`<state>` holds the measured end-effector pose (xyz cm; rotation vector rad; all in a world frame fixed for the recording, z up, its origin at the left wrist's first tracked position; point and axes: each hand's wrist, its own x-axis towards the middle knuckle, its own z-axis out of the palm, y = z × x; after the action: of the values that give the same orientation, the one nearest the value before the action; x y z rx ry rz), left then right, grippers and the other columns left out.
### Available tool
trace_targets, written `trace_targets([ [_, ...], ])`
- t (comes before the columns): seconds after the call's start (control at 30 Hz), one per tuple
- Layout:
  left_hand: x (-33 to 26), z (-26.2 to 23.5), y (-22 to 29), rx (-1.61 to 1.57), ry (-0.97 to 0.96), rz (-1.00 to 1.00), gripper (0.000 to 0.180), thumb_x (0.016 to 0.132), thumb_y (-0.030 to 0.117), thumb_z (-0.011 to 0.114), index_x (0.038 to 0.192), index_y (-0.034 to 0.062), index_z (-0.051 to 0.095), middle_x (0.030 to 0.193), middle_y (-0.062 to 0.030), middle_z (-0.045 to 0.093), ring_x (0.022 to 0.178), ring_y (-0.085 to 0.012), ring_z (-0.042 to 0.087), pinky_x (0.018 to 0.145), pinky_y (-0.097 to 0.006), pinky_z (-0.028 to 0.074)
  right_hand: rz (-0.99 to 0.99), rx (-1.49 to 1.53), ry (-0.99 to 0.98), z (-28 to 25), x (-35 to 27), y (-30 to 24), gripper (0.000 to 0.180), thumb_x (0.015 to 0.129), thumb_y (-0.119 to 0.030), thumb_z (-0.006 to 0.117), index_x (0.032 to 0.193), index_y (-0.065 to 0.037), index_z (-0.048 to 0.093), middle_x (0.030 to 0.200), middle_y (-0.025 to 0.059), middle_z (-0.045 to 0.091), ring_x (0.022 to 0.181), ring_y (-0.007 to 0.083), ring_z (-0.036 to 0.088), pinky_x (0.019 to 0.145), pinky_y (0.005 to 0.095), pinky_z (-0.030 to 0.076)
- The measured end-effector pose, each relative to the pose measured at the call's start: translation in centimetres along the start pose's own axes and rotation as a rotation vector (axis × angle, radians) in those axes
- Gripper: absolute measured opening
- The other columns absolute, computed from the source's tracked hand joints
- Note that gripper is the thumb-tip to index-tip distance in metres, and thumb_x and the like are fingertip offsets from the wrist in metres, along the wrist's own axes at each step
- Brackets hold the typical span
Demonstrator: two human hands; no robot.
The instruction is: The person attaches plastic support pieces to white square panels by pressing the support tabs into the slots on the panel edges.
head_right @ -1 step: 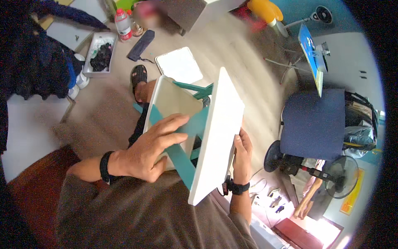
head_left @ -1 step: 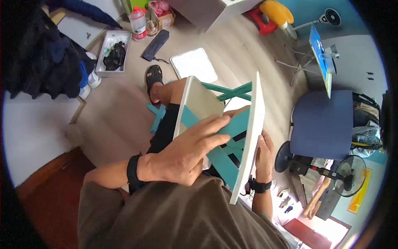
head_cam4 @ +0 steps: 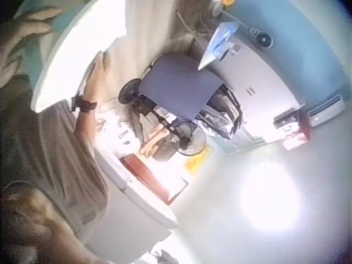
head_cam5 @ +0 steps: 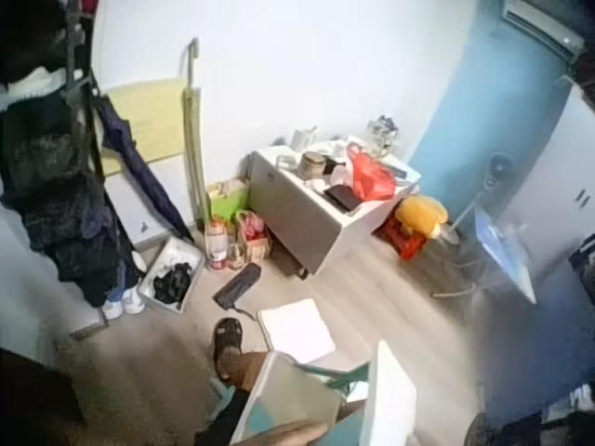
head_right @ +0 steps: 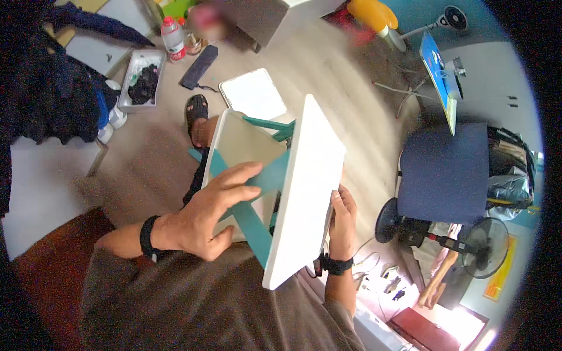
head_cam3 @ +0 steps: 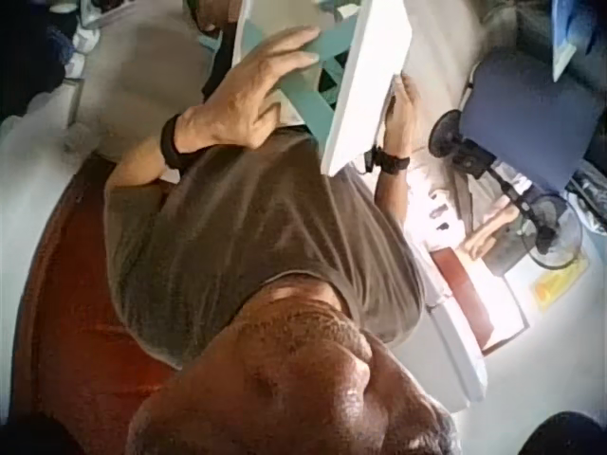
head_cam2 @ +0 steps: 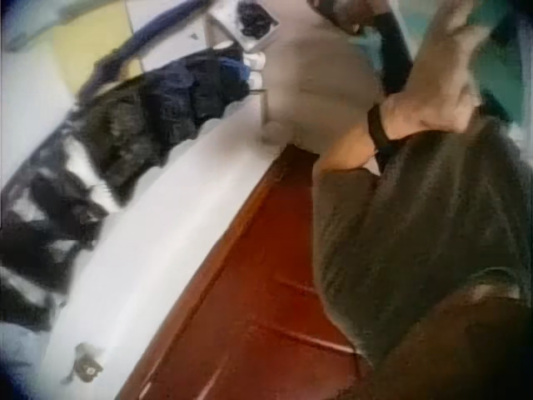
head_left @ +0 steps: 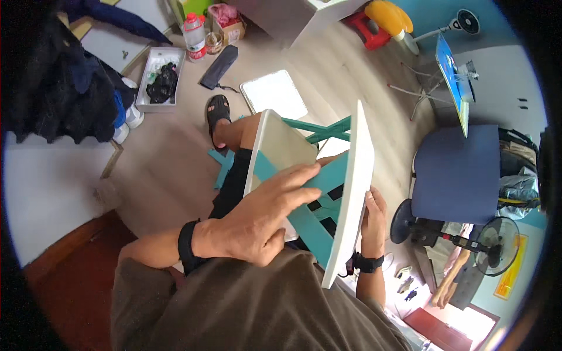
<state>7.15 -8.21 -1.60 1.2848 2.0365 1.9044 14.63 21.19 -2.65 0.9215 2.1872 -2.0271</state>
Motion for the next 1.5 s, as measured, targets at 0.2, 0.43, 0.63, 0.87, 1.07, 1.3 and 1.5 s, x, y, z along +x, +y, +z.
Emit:
trace_targets([
  [0.2, 2.3, -2.8, 2.4, -0.544, 0.080, -0.402, 0.070, 0.087, 0.031, 0.060, 0.140, -0.0039, 0.030, 0.131, -0.0189, 0.048, 0.120, -0.0237, 0.048, 0.105, -0.036, 0.033, -0.058, 0.193, 0.007, 0.4, -0.2, 0.1, 0.038, 0.089, -0.022, 0.058, 0.115, 0.005, 0.054, 0.101, 0.0098, 0.063, 0.091, 0.0157, 0.061, 0.083, 0.0276, 0.048],
  [0.43, 6.3, -2.0, 3.7, -0.557, 0.179, -0.757, 0.034, 0.097, 0.029, 0.054, 0.115, 0.0005, 0.052, 0.096, -0.0024, 0.056, 0.091, -0.0085, 0.050, 0.080, -0.025, 0.041, -0.188, 0.391, -0.110, 0.5, 0.5, -0.4, 0.044, 0.084, -0.019, 0.062, 0.119, 0.004, 0.050, 0.116, 0.0129, 0.058, 0.103, 0.0165, 0.055, 0.093, 0.0290, 0.042],
  [0.63, 9.6, -1.1, 3.3, -0.493, 0.341, -0.741, 0.028, 0.097, 0.018, 0.052, 0.117, -0.0015, 0.055, 0.097, -0.0057, 0.063, 0.083, -0.0089, 0.060, 0.073, -0.024, 0.049, -0.295, 0.423, -0.140, -0.2, 2.5, -2.9, 0.041, 0.086, -0.017, 0.061, 0.119, 0.005, 0.049, 0.111, 0.0104, 0.058, 0.102, 0.0162, 0.054, 0.093, 0.0288, 0.041],
  [0.87, 20.1, -1.9, -3.3, -0.455, 0.289, -0.590, 0.025, 0.098, 0.020, 0.051, 0.111, -0.0011, 0.056, 0.095, -0.0069, 0.064, 0.079, -0.0121, 0.063, 0.071, -0.027, 0.053, -0.507, 0.272, -0.092, -4.1, 11.7, -9.1, 0.040, 0.089, -0.020, 0.061, 0.118, 0.006, 0.049, 0.107, 0.0119, 0.059, 0.096, 0.0140, 0.056, 0.086, 0.0274, 0.045],
  [1.07, 24.3, 2.5, -14.4, -0.441, 0.238, -0.655, 0.035, 0.101, 0.023, 0.047, 0.125, -0.0022, 0.048, 0.113, -0.0107, 0.061, 0.100, -0.0173, 0.061, 0.088, -0.033, 0.051, -0.485, 0.116, -0.034, -8.4, 23.0, -6.8, 0.036, 0.089, -0.022, 0.062, 0.113, 0.003, 0.050, 0.095, 0.0073, 0.057, 0.085, 0.0122, 0.053, 0.077, 0.0270, 0.045],
  [1.3, 25.5, 9.9, -31.8, -0.443, 0.213, -0.927, 0.033, 0.103, 0.020, 0.041, 0.127, -0.0017, 0.045, 0.118, -0.0108, 0.057, 0.107, -0.0194, 0.057, 0.095, -0.035, 0.047, -0.358, -0.057, 0.062, -11.6, 36.1, 4.6, 0.025, 0.089, -0.016, 0.059, 0.104, 0.002, 0.051, 0.084, 0.0029, 0.050, 0.077, 0.0111, 0.046, 0.070, 0.0275, 0.042],
  [1.5, 25.0, 14.9, -43.0, -0.472, 0.171, -1.089, 0.032, 0.103, 0.022, 0.041, 0.125, -0.0008, 0.047, 0.115, -0.0111, 0.059, 0.105, -0.0190, 0.058, 0.093, -0.034, 0.047, -0.197, -0.065, 0.146, -12.3, 42.7, 13.6, 0.024, 0.088, -0.015, 0.060, 0.103, 0.002, 0.051, 0.082, 0.0035, 0.050, 0.075, 0.0117, 0.046, 0.068, 0.0282, 0.042],
])
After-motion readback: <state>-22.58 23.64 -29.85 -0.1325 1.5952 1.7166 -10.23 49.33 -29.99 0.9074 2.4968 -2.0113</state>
